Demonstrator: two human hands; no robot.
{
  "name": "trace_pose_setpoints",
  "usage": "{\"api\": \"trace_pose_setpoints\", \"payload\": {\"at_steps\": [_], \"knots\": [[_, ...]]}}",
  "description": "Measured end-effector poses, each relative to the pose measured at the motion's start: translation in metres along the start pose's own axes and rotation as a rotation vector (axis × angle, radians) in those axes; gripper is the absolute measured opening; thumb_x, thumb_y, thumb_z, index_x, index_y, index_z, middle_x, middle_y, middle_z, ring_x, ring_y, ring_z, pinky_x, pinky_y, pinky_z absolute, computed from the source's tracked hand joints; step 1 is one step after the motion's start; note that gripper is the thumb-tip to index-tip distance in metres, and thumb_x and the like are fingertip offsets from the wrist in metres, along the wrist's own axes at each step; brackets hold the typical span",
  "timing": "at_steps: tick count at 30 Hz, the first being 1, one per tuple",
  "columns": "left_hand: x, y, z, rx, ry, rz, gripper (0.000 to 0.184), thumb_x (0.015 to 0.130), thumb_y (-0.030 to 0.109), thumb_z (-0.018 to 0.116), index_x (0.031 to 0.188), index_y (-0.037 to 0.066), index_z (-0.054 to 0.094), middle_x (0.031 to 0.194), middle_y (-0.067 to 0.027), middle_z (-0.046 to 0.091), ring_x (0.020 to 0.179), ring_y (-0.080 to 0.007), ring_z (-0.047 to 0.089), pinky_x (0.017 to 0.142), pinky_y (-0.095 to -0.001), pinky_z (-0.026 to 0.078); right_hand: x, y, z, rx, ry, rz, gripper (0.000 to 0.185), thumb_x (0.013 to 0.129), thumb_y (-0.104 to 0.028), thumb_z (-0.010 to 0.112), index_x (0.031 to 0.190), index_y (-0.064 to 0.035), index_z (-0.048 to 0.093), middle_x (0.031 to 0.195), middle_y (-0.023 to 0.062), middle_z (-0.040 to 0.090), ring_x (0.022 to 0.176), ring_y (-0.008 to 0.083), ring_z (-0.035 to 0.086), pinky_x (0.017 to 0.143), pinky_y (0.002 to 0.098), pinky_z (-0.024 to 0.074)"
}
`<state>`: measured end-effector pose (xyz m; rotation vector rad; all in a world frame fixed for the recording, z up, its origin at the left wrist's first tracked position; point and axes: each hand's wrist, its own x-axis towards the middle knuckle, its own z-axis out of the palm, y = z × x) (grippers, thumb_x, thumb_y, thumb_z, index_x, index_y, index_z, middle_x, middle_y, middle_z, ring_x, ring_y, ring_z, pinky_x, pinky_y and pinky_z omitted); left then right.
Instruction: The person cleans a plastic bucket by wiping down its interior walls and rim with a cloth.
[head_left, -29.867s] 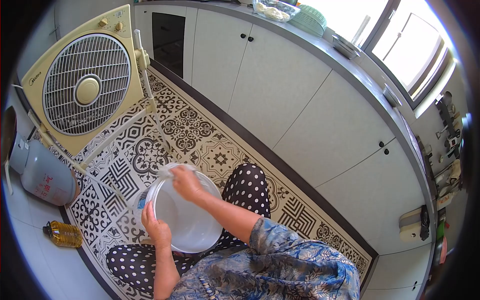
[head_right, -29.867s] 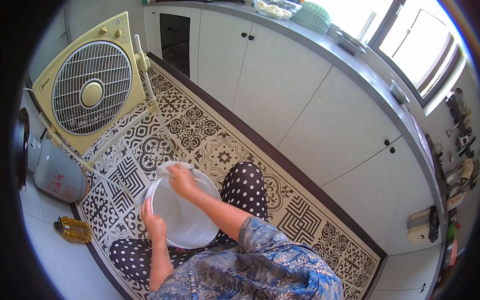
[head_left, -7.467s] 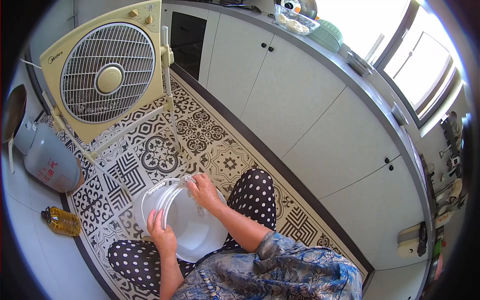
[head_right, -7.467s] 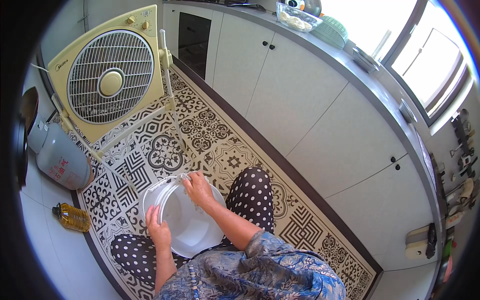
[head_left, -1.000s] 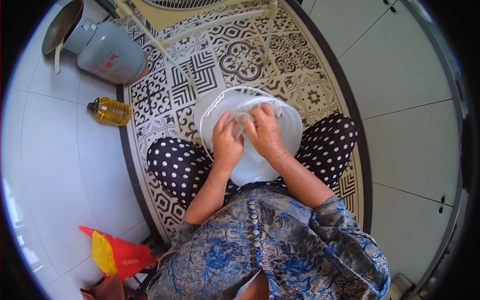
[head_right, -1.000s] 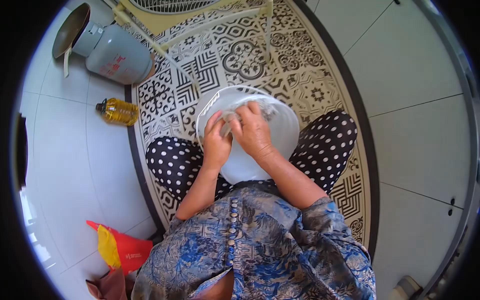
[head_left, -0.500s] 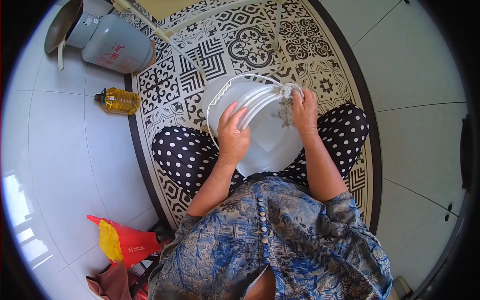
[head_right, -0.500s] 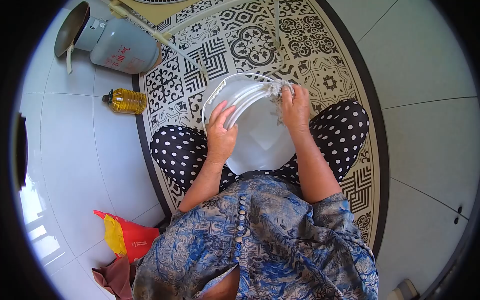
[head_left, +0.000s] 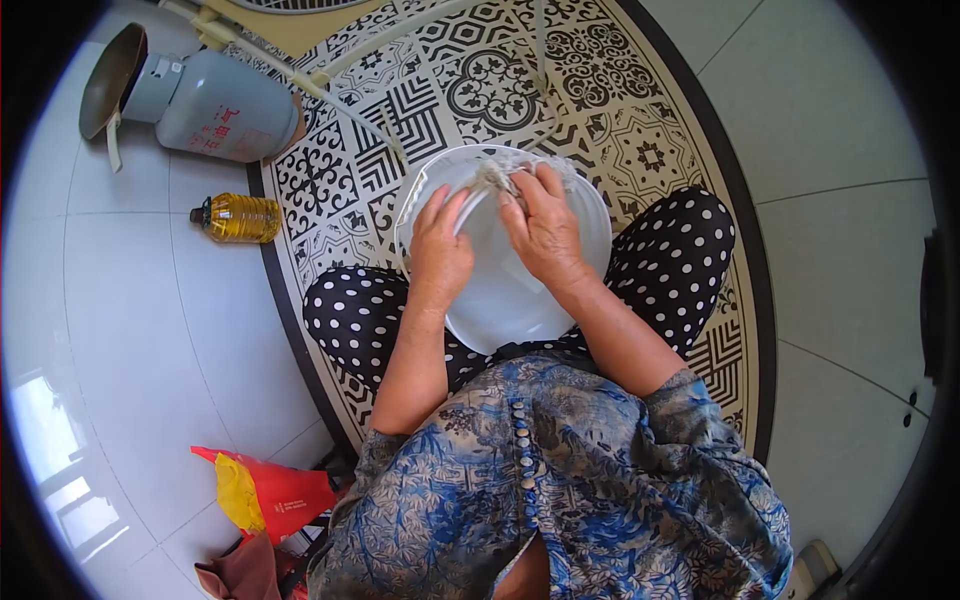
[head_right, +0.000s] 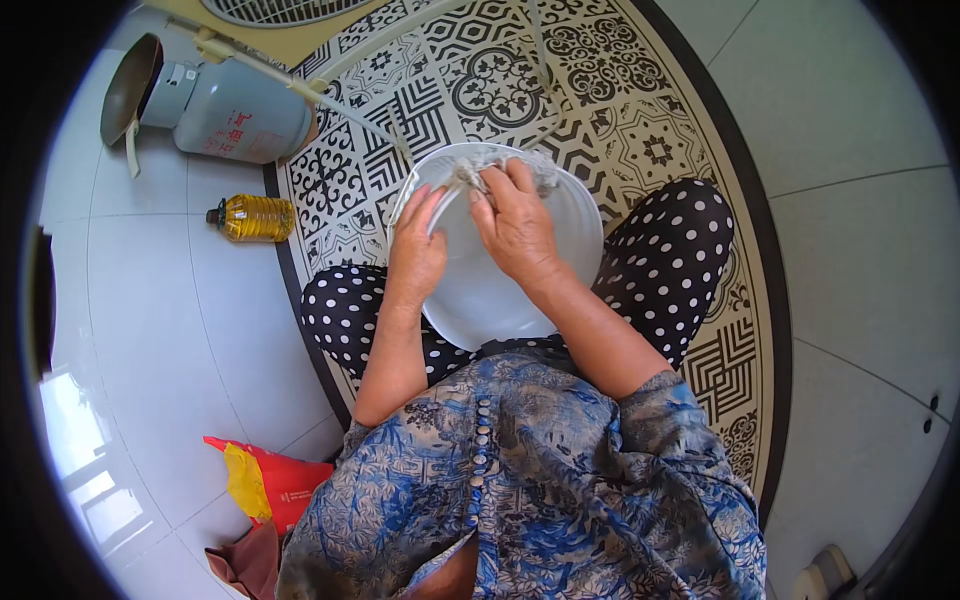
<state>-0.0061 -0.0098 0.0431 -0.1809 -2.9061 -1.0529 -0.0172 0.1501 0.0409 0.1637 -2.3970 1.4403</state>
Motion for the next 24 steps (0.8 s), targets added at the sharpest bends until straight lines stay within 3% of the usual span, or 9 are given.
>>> {"api": "trace_pose_setpoints", "payload": {"at_steps": [2,11,13,14,15,17,18,22,24], "knots": [[0.002,-0.005,-0.001,-0.04,0.003,-0.042,0.056,0.075,-0.006,0.046,0.127,0.012,0.053,0.138,-0.0134,0.043,0.127,-0.0304,0.04,0.106,-0.0369,0.033,0.007,0.008,0.004,0.017,-0.01,0.014,0.026,0.084,-0.014,0.059,0.108,-0.0032,0.056,0.106,0.017,0.051,0.091,0.0361,0.057,0.076,0.0412,0.0473],[0.008,-0.012,-0.005,-0.123,0.036,-0.109,0.058,0.072,-0.01,0.043,0.125,0.011,0.056,0.136,-0.0142,0.045,0.127,-0.0299,0.041,0.107,-0.0352,0.032,0.005,0.082,-0.017,-0.149,0.048,0.253,0.03,0.089,-0.019,0.052,0.114,-0.0037,0.054,0.115,0.0217,0.05,0.101,0.0401,0.053,0.084,0.0444,0.0455],[0.015,-0.019,-0.008,-0.198,0.05,-0.125,0.056,0.072,-0.009,0.043,0.123,0.009,0.057,0.135,-0.015,0.047,0.126,-0.0299,0.043,0.106,-0.034,0.033,-0.005,0.109,-0.023,-0.176,0.008,0.37,0.032,0.089,-0.02,0.05,0.115,-0.0003,0.053,0.112,0.0221,0.052,0.102,0.0384,0.053,0.085,0.0425,0.0455],[0.017,-0.02,-0.008,-0.176,0.055,-0.086,0.055,0.073,-0.008,0.042,0.123,0.008,0.057,0.134,-0.0156,0.048,0.125,-0.0298,0.044,0.106,-0.0332,0.034,-0.013,0.109,-0.029,-0.207,0.021,0.443,0.034,0.091,-0.016,0.047,0.119,0.0024,0.052,0.109,0.0171,0.059,0.098,0.0285,0.057,0.087,0.0357,0.0441],[0.02,-0.018,-0.01,-0.173,0.061,-0.095,0.055,0.073,-0.008,0.042,0.123,0.008,0.057,0.134,-0.0156,0.048,0.125,-0.0298,0.044,0.106,-0.0332,0.034,-0.011,0.106,-0.032,-0.203,0.011,0.44,0.034,0.091,-0.016,0.047,0.119,0.0024,0.052,0.109,0.0171,0.059,0.098,0.0285,0.057,0.087,0.0357,0.0441],[0.021,-0.01,-0.012,-0.139,0.012,-0.056,0.054,0.073,-0.007,0.042,0.123,0.007,0.057,0.134,-0.0153,0.048,0.125,-0.0303,0.044,0.106,-0.034,0.034,-0.013,0.105,-0.035,0.213,0.015,0.687,0.034,0.092,-0.018,0.047,0.119,0.0025,0.052,0.108,0.0125,0.059,0.097,0.0224,0.056,0.086,0.0328,0.0441],[0.021,-0.01,-0.012,-0.143,0.008,-0.058,0.054,0.073,-0.007,0.042,0.123,0.007,0.057,0.134,-0.0147,0.048,0.125,-0.0307,0.044,0.106,-0.0349,0.034,-0.014,0.11,-0.03,0.389,0.117,0.708,0.034,0.087,-0.017,0.05,0.113,0.0034,0.056,0.111,0.0213,0.055,0.107,0.0351,0.051,0.093,0.042,0.0399],[0.015,-0.011,-0.011,-0.091,-0.01,-0.026,0.054,0.074,-0.007,0.043,0.123,0.01,0.058,0.133,-0.0131,0.048,0.125,-0.0289,0.043,0.106,-0.0357,0.034,-0.004,0.108,-0.022,0.254,0.161,0.653,0.035,0.088,-0.019,0.049,0.114,0.003,0.056,0.112,0.0207,0.054,0.106,0.0348,0.051,0.092,0.0404,0.0401],[0.009,-0.009,-0.006,-0.07,-0.001,-0.015,0.054,0.074,-0.008,0.044,0.123,0.011,0.058,0.133,-0.0125,0.048,0.124,-0.0288,0.043,0.105,-0.036,0.035,0.005,0.08,-0.021,-0.002,0.128,0.5,0.034,0.088,-0.021,0.051,0.112,0.0027,0.056,0.11,0.02,0.053,0.105,0.0344,0.05,0.092,0.0396,0.0401]]}}
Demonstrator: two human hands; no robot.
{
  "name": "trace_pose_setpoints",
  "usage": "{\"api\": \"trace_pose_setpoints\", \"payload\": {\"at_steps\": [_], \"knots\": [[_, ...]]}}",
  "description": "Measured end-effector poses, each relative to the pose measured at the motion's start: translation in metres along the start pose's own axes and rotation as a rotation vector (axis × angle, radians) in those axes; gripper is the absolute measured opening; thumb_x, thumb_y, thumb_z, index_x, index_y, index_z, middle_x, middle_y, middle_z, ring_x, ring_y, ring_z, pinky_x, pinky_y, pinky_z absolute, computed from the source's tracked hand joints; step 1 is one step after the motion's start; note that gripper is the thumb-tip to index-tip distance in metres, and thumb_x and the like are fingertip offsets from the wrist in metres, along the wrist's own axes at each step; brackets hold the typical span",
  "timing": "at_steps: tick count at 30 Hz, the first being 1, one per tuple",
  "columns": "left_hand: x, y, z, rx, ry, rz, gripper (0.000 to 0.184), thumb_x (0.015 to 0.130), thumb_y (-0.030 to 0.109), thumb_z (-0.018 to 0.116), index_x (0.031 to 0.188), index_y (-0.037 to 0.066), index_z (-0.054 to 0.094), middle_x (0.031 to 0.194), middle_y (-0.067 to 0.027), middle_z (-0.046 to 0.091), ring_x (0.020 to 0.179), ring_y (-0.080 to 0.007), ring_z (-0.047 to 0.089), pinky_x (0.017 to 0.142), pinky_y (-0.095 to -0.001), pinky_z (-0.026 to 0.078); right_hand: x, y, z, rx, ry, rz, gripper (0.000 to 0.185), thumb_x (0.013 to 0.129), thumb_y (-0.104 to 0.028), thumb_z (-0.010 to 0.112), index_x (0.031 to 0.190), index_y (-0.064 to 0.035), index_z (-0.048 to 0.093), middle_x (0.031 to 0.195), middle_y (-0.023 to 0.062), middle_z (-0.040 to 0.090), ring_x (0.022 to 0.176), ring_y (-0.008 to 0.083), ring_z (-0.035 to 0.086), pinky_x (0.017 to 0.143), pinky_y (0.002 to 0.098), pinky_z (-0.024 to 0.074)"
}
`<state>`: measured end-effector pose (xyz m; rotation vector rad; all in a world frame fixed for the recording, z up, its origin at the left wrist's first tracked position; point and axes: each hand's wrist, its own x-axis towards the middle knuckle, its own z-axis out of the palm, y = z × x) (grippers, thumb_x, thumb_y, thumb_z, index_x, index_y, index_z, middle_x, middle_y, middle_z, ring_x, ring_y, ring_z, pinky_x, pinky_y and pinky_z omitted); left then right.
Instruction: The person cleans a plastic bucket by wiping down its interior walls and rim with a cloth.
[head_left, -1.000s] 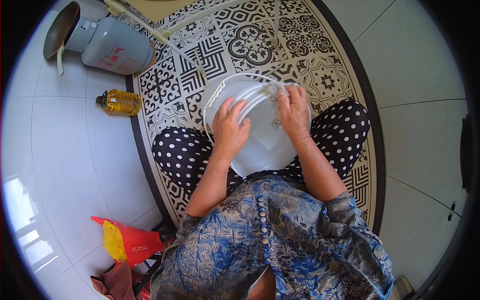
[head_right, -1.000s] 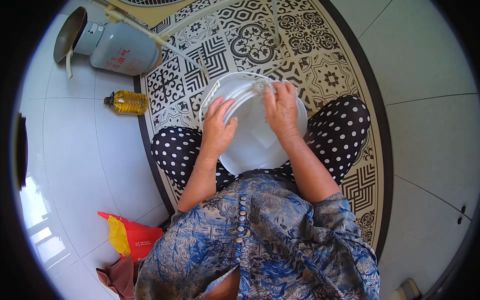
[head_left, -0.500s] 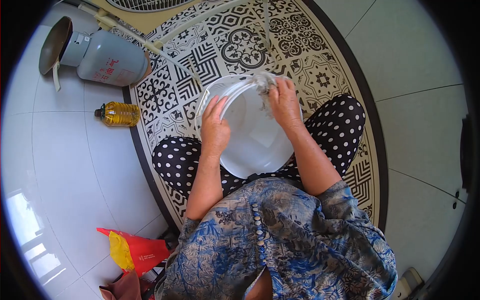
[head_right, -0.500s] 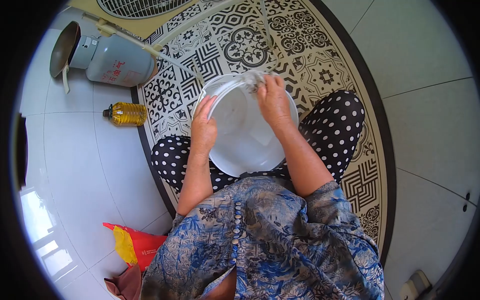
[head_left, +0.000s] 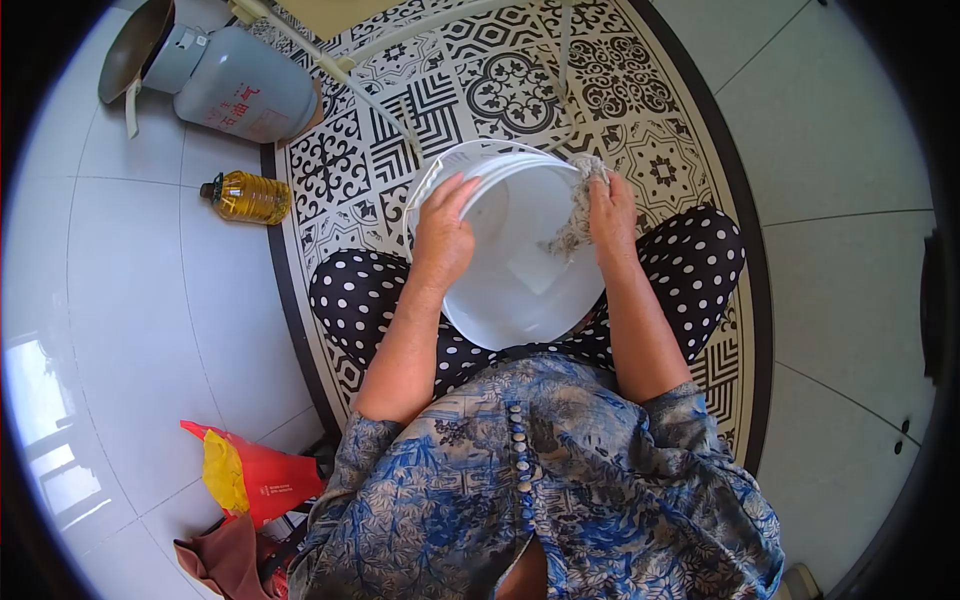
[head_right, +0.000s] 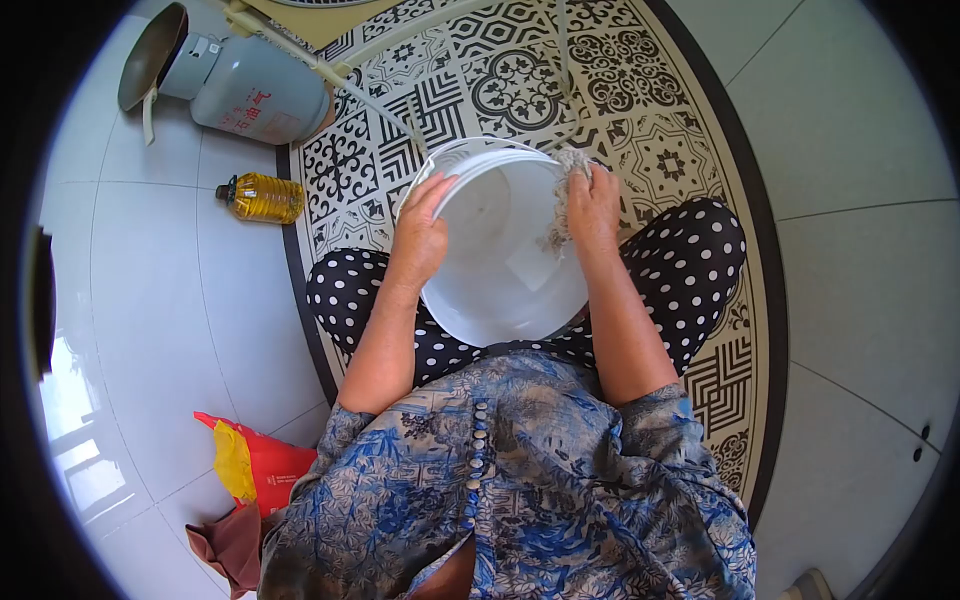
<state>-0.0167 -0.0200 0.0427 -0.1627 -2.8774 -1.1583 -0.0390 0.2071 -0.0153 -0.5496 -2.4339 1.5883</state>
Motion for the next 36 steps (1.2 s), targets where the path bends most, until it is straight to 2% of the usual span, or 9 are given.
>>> {"api": "trace_pose_setpoints", "payload": {"at_steps": [4,9,15,20,23,26,28,31,36], "knots": [[-0.007,0.01,0.011,0.065,0.025,0.032,0.054,0.073,-0.008,0.048,0.122,0.012,0.058,0.132,-0.0106,0.048,0.123,-0.0304,0.044,0.104,-0.0371,0.036,-0.009,-0.029,0.012,-0.064,0.023,-0.291,0.028,0.087,-0.022,0.055,0.103,0.0008,0.057,0.105,0.019,0.052,0.1,0.0348,0.051,0.088,0.041,0.0415],[-0.002,0.011,0.013,0.081,0.035,0.005,0.054,0.073,-0.007,0.049,0.122,0.013,0.058,0.133,-0.0108,0.049,0.122,-0.0309,0.044,0.104,-0.0381,0.037,-0.027,-0.065,0.024,-0.049,-0.09,-0.41,0.023,0.087,-0.019,0.057,0.103,-0.0025,0.057,0.105,0.018,0.05,0.096,0.0367,0.053,0.082,0.042,0.0446],[-0.005,0.007,0.022,0.028,0.113,0.044,0.052,0.074,-0.003,0.052,0.122,0.016,0.059,0.132,-0.0103,0.05,0.12,-0.0311,0.046,0.1,-0.0401,0.039,0.003,-0.027,0.013,-0.156,-0.078,-0.344,0.027,0.09,-0.02,0.053,0.108,0.0004,0.057,0.107,0.0187,0.052,0.098,0.0342,0.054,0.084,0.0408,0.0444],[0.001,0.04,0.034,0.142,-0.057,0.009,0.052,0.075,0.0,0.052,0.123,0.019,0.059,0.135,-0.01,0.047,0.124,-0.0298,0.042,0.102,-0.0419,0.034,0.005,0.0,-0.012,-0.176,-0.007,-0.288,0.029,0.093,-0.021,0.05,0.109,0.0022,0.056,0.103,0.0179,0.053,0.095,0.03,0.054,0.084,0.0385,0.0437],[0.003,0.04,0.044,0.12,-0.058,0.018,0.048,0.076,0.001,0.054,0.12,0.019,0.06,0.135,-0.0074,0.044,0.125,-0.0292,0.038,0.097,-0.0517,0.032,0.002,0.001,-0.024,-0.051,0.002,-0.131,0.029,0.094,-0.021,0.049,0.11,0.0019,0.056,0.104,0.0168,0.054,0.095,0.0277,0.054,0.085,0.0362,0.0426],[0.0,0.042,0.036,0.184,-0.07,0.009,0.052,0.075,0.001,0.053,0.123,0.019,0.058,0.135,-0.0087,0.046,0.125,-0.0292,0.041,0.101,-0.0427,0.034,-0.004,-0.011,-0.026,0.389,-0.048,0.178,0.028,0.094,-0.02,0.048,0.109,0.0019,0.057,0.107,0.0161,0.055,0.097,0.0254,0.054,0.086,0.0344,0.042],[-0.003,0.036,0.032,0.171,-0.057,0.022,0.052,0.074,0.0,0.053,0.123,0.018,0.058,0.135,-0.009,0.047,0.124,-0.0294,0.042,0.101,-0.0423,0.035,-0.007,-0.013,-0.019,0.056,-0.063,-0.168,0.025,0.093,-0.017,0.049,0.107,0.0015,0.059,0.106,0.016,0.055,0.096,0.0268,0.054,0.085,0.0346,0.0428],[-0.005,0.023,0.031,0.135,-0.012,0.035,0.051,0.074,0.0,0.055,0.121,0.018,0.059,0.134,-0.008,0.046,0.123,-0.0287,0.042,0.098,-0.0445,0.036,-0.019,-0.037,-0.002,-0.026,-0.087,-0.456,0.023,0.091,-0.015,0.052,0.105,0.0012,0.059,0.102,0.0161,0.054,0.093,0.0296,0.053,0.084,0.0357,0.0434],[-0.011,0.01,0.024,0.041,0.078,0.017,0.051,0.073,0.0,0.058,0.12,0.018,0.06,0.133,-0.0067,0.047,0.122,-0.0276,0.042,0.095,-0.0455,0.037,-0.037,-0.053,0.01,-0.161,-0.093,-0.536,0.025,0.091,-0.015,0.053,0.109,0.0013,0.058,0.11,0.0193,0.053,0.103,0.0345,0.052,0.089,0.0371,0.0427]]}}
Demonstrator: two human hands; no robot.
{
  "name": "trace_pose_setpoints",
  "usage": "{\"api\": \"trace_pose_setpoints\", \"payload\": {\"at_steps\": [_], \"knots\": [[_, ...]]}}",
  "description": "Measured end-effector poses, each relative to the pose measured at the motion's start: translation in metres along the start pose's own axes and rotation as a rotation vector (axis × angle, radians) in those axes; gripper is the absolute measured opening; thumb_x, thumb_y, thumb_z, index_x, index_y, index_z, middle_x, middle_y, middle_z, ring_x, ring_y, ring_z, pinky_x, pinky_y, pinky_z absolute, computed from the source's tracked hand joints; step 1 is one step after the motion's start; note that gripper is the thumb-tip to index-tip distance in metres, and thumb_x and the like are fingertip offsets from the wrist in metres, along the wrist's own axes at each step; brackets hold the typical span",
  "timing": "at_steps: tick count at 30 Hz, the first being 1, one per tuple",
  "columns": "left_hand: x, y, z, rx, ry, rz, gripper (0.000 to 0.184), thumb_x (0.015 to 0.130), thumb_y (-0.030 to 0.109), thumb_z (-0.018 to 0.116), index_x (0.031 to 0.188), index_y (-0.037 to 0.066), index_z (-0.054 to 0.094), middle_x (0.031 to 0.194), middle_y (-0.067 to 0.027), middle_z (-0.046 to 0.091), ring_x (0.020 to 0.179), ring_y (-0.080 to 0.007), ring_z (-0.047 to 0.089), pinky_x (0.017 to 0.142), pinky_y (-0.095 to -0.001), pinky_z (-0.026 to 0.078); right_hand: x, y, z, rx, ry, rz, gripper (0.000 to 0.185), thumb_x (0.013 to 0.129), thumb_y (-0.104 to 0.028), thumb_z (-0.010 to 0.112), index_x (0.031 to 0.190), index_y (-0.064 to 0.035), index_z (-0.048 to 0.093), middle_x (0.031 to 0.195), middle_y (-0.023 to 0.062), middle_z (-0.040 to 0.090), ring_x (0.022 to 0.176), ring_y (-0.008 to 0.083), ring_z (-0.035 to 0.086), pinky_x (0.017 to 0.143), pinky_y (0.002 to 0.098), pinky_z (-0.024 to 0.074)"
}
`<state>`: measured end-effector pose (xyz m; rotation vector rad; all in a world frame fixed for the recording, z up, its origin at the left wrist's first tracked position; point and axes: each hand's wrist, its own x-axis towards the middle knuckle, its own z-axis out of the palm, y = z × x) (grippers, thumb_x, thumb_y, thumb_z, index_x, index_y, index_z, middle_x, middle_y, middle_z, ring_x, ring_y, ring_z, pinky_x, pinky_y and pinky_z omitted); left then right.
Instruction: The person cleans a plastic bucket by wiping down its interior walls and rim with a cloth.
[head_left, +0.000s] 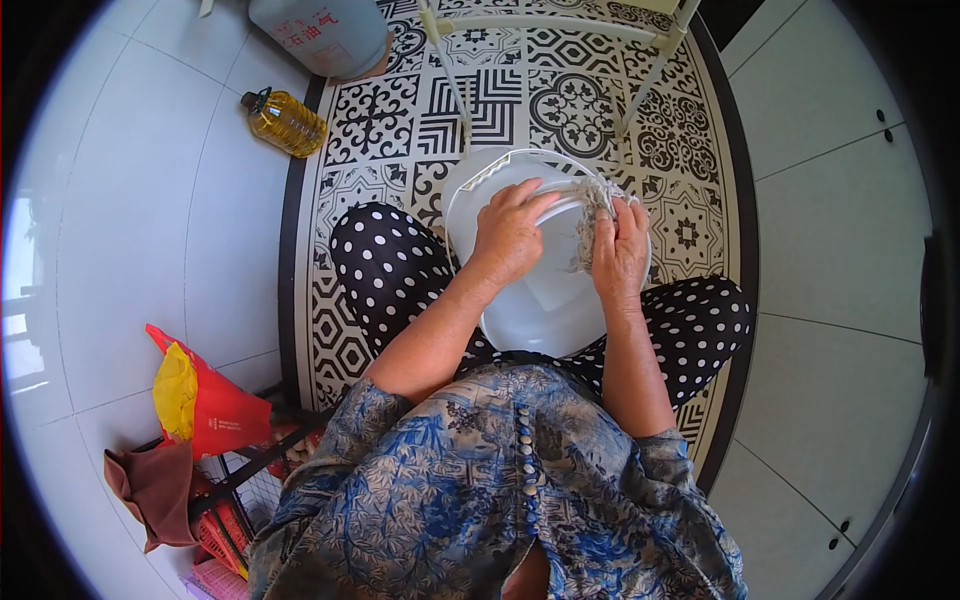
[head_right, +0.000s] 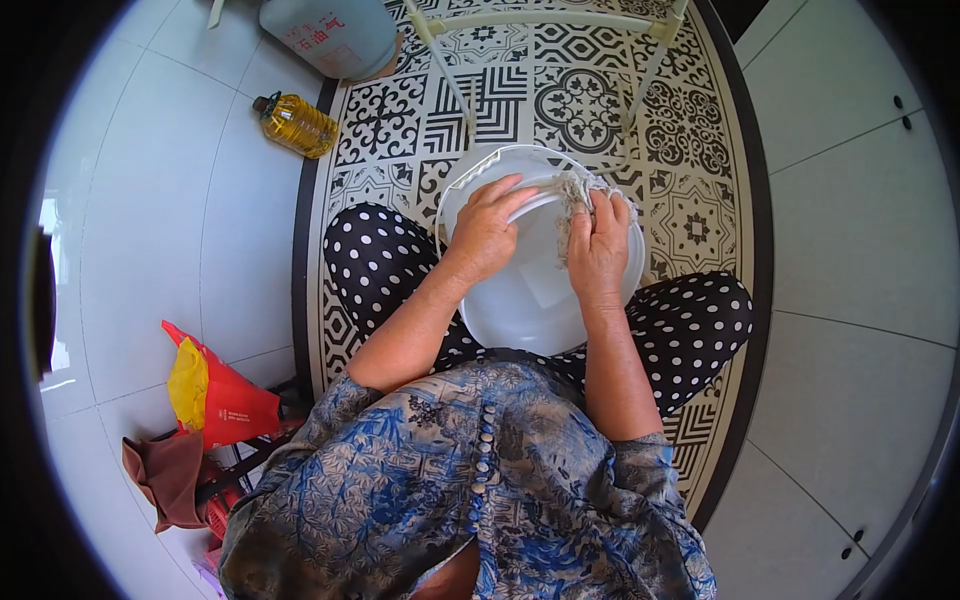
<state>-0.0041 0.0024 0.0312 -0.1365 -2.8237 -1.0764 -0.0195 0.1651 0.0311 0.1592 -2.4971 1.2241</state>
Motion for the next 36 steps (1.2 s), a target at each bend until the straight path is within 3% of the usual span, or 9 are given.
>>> {"api": "trace_pose_setpoints", "payload": {"at_steps": [5,7,11,15,16,20,23,31,36], "knots": [[-0.007,0.007,-0.004,0.022,-0.025,-0.006,0.053,0.072,-0.004,0.053,0.121,0.015,0.06,0.133,-0.0114,0.048,0.122,-0.0305,0.044,0.104,-0.0386,0.036,0.01,0.051,-0.007,-0.037,0.003,0.065,0.029,0.094,-0.018,0.048,0.11,0.003,0.058,0.107,0.02,0.055,0.095,0.0346,0.055,0.086,0.0373,0.0433],[-0.004,0.004,-0.005,0.01,-0.021,-0.011,0.053,0.072,-0.004,0.052,0.121,0.015,0.06,0.134,-0.0114,0.048,0.123,-0.0305,0.044,0.104,-0.0384,0.035,0.009,0.074,-0.015,0.192,-0.079,0.414,0.031,0.096,-0.021,0.044,0.108,0.0039,0.059,0.1,0.019,0.058,0.092,0.0325,0.056,0.084,0.0366,0.0435],[-0.001,-0.005,-0.01,-0.034,-0.006,-0.015,0.053,0.073,-0.003,0.052,0.122,0.015,0.06,0.134,-0.0114,0.048,0.123,-0.0304,0.044,0.105,-0.0379,0.034,-0.003,0.062,-0.022,0.415,-0.053,0.478,0.034,0.097,-0.024,0.043,0.107,0.0043,0.059,0.098,0.0176,0.059,0.092,0.0295,0.056,0.083,0.0355,0.0429],[-0.003,-0.004,-0.012,-0.02,-0.019,-0.024,0.054,0.074,-0.004,0.051,0.124,0.015,0.058,0.136,-0.0117,0.046,0.125,-0.0302,0.042,0.106,-0.0375,0.034,0.0,0.055,-0.017,0.191,-0.032,0.328,0.036,0.097,-0.025,0.046,0.117,0.0027,0.055,0.112,0.0109,0.057,0.1,0.0193,0.053,0.088,0.0282,0.0411],[-0.003,-0.004,-0.013,-0.015,-0.028,-0.014,0.054,0.074,-0.004,0.051,0.124,0.015,0.058,0.136,-0.0117,0.046,0.125,-0.0302,0.042,0.106,-0.0375,0.034,0.005,0.047,-0.014,0.179,0.013,0.307,0.028,0.095,-0.019,0.047,0.111,0.0012,0.059,0.108,0.0165,0.056,0.1,0.0289,0.054,0.089,0.038,0.0423],[-0.002,-0.002,-0.009,0.019,-0.024,0.006,0.053,0.073,-0.005,0.053,0.123,0.014,0.058,0.134,-0.0118,0.047,0.123,-0.0302,0.043,0.103,-0.039,0.036,0.016,0.001,-0.002,0.411,-0.079,0.302,0.027,0.092,-0.017,0.051,0.111,0.0002,0.058,0.112,0.0183,0.053,0.103,0.0331,0.053,0.089,0.0395,0.0425],[-0.003,-0.005,-0.01,0.021,0.011,0.032,0.053,0.072,-0.005,0.055,0.121,0.013,0.059,0.132,-0.0121,0.049,0.121,-0.0304,0.045,0.101,-0.0405,0.038,0.013,0.003,0.012,0.085,-0.039,0.106,0.027,0.089,-0.016,0.053,0.111,-0.0007,0.058,0.114,0.0192,0.051,0.102,0.0346,0.053,0.088,0.0399,0.0431],[-0.003,-0.006,-0.014,-0.043,0.0,0.001,0.054,0.073,-0.007,0.05,0.122,0.013,0.058,0.134,-0.0119,0.048,0.122,-0.031,0.044,0.104,-0.0392,0.036,0.011,0.057,-0.006,0.017,-0.001,0.333,0.028,0.09,-0.019,0.051,0.11,-0.0005,0.059,0.106,0.0196,0.057,0.1,0.0354,0.054,0.088,0.0399,0.0426],[0.0,-0.003,-0.017,-0.056,-0.015,-0.027,0.053,0.074,-0.007,0.049,0.123,0.012,0.058,0.134,-0.0112,0.048,0.123,-0.0306,0.043,0.105,-0.038,0.035,-0.007,0.095,-0.007,0.219,0.002,0.484,0.028,0.091,-0.019,0.05,0.109,0.0014,0.058,0.105,0.0202,0.057,0.099,0.035,0.053,0.088,0.0411,0.0417]]}}
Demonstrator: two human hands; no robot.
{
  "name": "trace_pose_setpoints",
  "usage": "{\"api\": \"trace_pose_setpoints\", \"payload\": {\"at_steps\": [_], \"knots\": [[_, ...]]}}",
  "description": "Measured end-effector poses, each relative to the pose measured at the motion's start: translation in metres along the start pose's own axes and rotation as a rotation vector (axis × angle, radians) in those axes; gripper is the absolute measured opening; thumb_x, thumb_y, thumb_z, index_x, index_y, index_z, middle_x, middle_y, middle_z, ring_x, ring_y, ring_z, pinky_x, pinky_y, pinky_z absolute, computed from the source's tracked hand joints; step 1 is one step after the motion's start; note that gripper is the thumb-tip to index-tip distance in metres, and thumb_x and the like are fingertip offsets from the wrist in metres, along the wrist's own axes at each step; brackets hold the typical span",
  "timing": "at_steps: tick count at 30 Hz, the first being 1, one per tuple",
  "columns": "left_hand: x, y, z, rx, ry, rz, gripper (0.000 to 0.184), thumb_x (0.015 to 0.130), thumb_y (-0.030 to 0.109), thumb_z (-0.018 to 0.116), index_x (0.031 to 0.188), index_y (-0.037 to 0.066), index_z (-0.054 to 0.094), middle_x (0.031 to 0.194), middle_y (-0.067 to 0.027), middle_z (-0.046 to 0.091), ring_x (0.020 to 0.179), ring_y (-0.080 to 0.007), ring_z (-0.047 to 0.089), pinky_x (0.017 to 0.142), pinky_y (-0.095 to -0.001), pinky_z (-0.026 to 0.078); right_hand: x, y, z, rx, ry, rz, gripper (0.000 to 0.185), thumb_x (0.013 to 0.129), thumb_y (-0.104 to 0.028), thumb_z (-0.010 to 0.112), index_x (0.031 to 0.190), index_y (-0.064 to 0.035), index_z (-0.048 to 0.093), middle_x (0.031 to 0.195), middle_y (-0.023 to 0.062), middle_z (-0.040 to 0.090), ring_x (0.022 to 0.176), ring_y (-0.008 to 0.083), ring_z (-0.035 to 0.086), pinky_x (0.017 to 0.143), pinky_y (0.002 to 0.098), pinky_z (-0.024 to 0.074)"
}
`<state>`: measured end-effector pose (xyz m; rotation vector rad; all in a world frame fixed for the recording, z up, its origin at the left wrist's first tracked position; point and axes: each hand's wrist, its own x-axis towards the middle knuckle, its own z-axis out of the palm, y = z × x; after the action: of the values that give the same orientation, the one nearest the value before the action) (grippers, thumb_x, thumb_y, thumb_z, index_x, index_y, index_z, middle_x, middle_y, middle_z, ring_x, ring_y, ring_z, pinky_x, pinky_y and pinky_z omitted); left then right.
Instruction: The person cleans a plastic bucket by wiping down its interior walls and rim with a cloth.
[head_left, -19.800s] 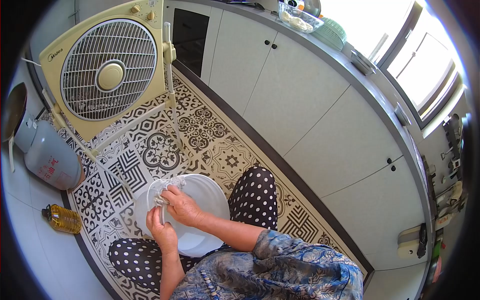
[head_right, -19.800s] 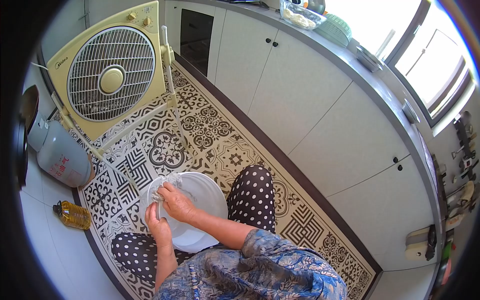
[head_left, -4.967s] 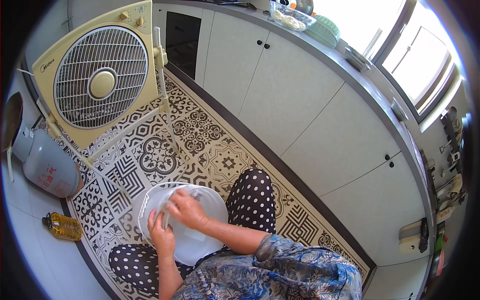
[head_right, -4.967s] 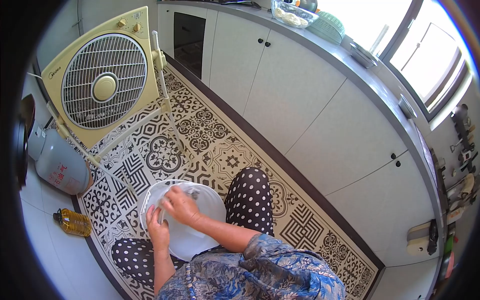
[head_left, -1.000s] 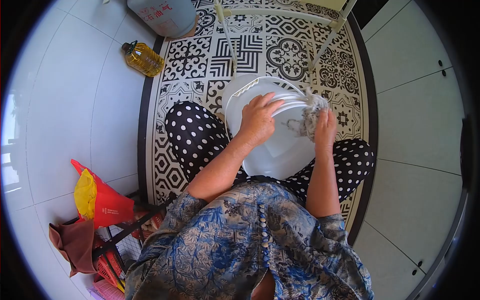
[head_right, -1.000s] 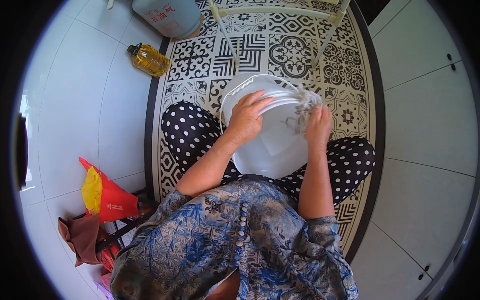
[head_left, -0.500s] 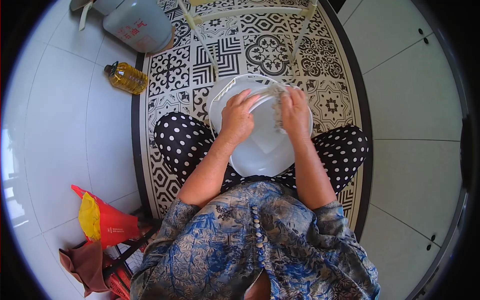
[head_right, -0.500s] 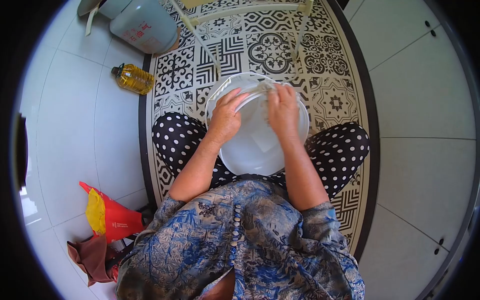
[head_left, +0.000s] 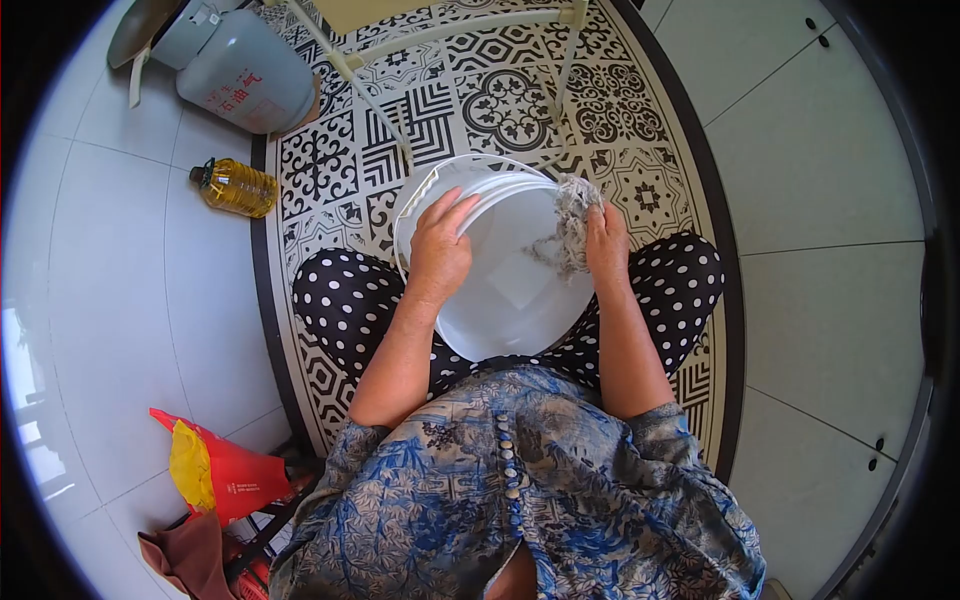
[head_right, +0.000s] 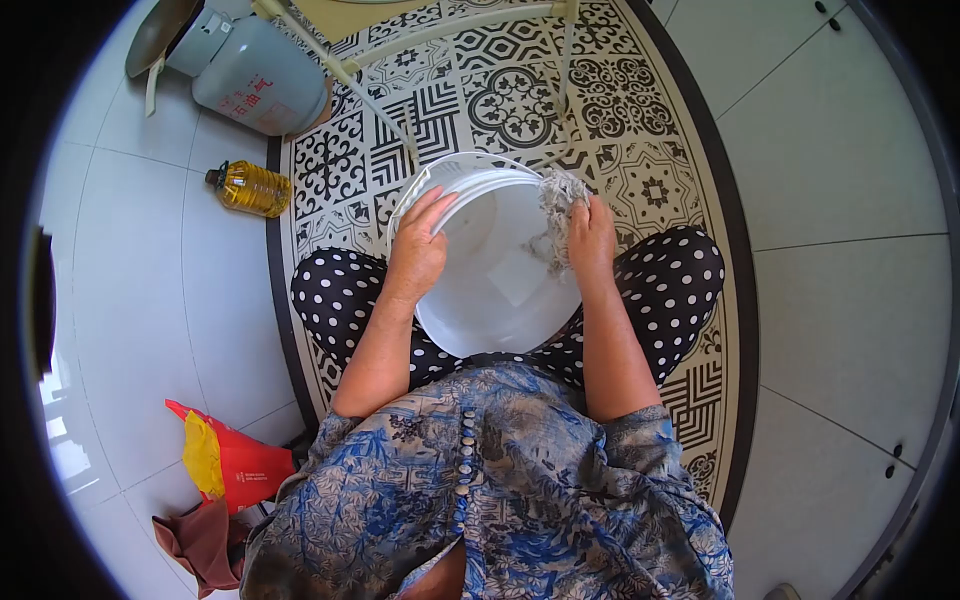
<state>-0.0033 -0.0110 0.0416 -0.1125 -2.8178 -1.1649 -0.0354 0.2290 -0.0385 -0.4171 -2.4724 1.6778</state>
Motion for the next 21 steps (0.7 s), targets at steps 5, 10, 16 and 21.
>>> {"api": "trace_pose_setpoints", "payload": {"at_steps": [5,10,16,21], "knots": [[-0.001,-0.002,0.001,0.023,-0.018,0.02,0.053,0.074,-0.007,0.049,0.123,0.012,0.058,0.134,-0.0111,0.048,0.124,-0.0303,0.043,0.105,-0.0376,0.035,-0.011,-0.025,0.008,-0.023,0.105,-0.158,0.028,0.091,-0.016,0.049,0.112,0.0002,0.058,0.105,0.0183,0.056,0.1,0.033,0.052,0.089,0.0391,0.0412],[-0.004,0.0,0.0,0.043,-0.03,0.014,0.054,0.074,-0.008,0.047,0.124,0.011,0.056,0.134,-0.011,0.048,0.124,-0.0296,0.042,0.107,-0.0369,0.032,-0.014,-0.065,0.024,0.054,-0.004,-0.354,0.022,0.088,-0.013,0.052,0.105,-0.0009,0.059,0.104,0.0165,0.054,0.091,0.0316,0.056,0.082,0.0365,0.0448],[-0.004,-0.008,0.0,0.001,-0.043,0.01,0.054,0.075,-0.007,0.045,0.125,0.009,0.056,0.137,-0.0123,0.045,0.127,-0.0289,0.041,0.108,-0.0365,0.031,-0.035,-0.087,0.047,0.002,-0.017,-0.376,0.025,0.087,-0.016,0.054,0.107,-0.0011,0.056,0.107,0.0177,0.052,0.094,0.0374,0.054,0.082,0.0409,0.0453],[-0.005,0.001,-0.002,-0.029,-0.016,-0.01,0.052,0.075,-0.007,0.043,0.124,0.005,0.057,0.135,-0.0141,0.048,0.127,-0.026,0.044,0.106,-0.0296,0.031,-0.013,-0.048,0.025,-0.037,0.001,-0.205,0.029,0.089,-0.018,0.052,0.112,-0.0003,0.056,0.11,0.0189,0.053,0.1,0.0365,0.052,0.088,0.0402,0.0422]]}}
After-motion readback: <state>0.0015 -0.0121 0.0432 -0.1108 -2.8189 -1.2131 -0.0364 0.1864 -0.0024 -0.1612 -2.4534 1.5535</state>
